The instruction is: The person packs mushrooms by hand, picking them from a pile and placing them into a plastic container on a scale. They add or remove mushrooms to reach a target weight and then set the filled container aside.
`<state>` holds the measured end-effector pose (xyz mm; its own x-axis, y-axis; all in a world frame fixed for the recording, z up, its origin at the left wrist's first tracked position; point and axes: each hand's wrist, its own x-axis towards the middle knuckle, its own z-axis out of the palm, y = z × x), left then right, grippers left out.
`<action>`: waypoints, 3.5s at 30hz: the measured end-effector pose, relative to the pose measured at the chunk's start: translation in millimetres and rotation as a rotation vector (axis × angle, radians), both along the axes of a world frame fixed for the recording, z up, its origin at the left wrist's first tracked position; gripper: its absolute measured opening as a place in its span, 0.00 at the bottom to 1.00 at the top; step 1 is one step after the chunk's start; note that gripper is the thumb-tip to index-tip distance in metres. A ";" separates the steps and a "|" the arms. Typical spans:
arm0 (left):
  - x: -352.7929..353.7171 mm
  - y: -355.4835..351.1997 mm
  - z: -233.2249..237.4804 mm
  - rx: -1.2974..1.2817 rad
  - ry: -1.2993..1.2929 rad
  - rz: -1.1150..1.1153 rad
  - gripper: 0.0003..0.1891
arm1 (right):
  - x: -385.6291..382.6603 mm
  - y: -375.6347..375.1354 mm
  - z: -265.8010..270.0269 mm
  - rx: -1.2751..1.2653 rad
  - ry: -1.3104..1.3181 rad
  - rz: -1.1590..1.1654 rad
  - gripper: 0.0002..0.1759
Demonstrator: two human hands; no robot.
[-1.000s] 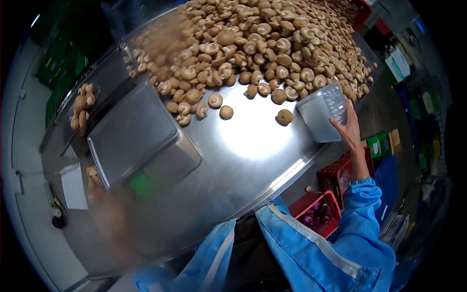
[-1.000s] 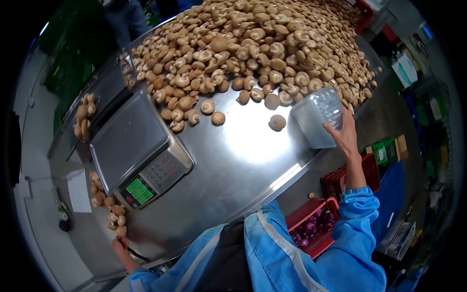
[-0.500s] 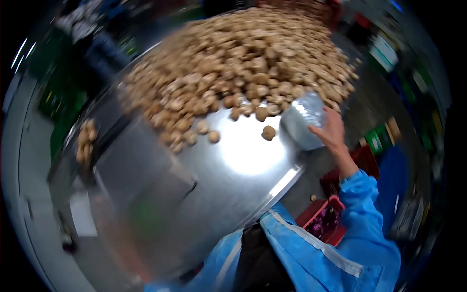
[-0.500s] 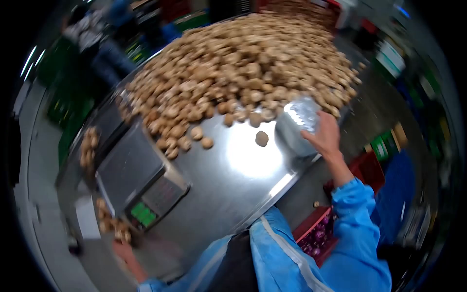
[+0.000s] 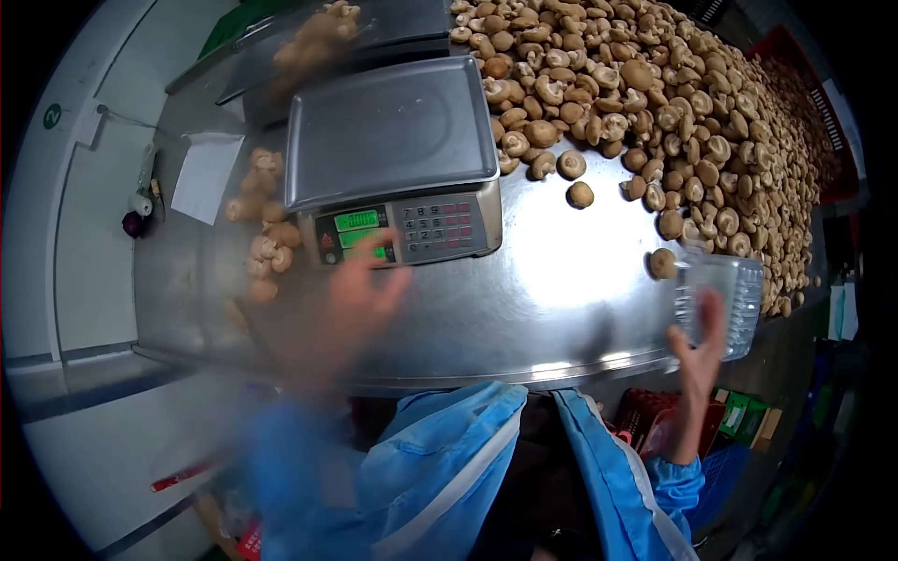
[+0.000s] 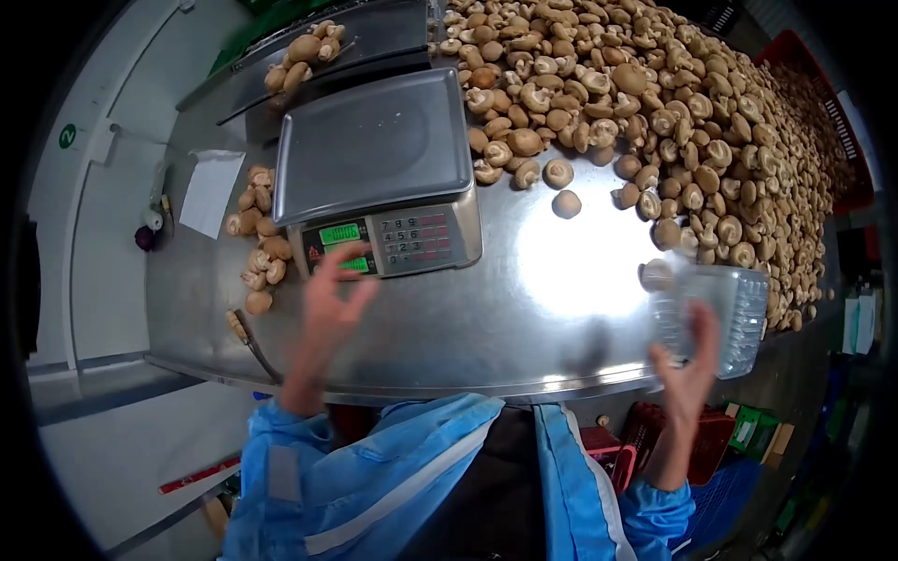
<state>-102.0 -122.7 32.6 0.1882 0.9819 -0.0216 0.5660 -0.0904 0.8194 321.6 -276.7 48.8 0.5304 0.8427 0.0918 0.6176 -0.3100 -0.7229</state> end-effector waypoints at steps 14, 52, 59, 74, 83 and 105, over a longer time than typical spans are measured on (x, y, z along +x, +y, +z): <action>128.2 13.9 -96.1 -0.741 -0.630 -0.064 0.10 | -34.6 55.1 -66.9 -0.209 1.543 0.143 0.43; 280.5 170.5 -133.1 -0.443 -0.964 0.304 0.21 | 5.2 262.9 -138.2 0.163 1.034 -0.166 0.17; 248.7 121.1 -76.6 -0.382 -0.898 0.129 0.22 | -8.5 212.6 -92.9 0.146 1.062 -0.119 0.23; 21.9 127.5 -20.6 -0.370 -0.544 0.212 0.37 | -176.0 236.0 -80.9 0.172 0.323 0.383 0.22; -24.3 154.5 -6.7 -0.216 0.304 -0.008 0.40 | -195.8 253.4 -86.1 0.044 -0.028 0.534 0.33; -10.6 187.9 -43.0 0.264 -0.148 -0.101 0.25 | -205.5 269.7 -69.3 0.234 0.113 0.682 0.36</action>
<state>-112.6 65.2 -10.4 0.2671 0.9261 0.2662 0.4195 -0.3605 0.8331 116.1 -6.9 -20.5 -0.0885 0.9542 0.2859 0.5358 0.2875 -0.7939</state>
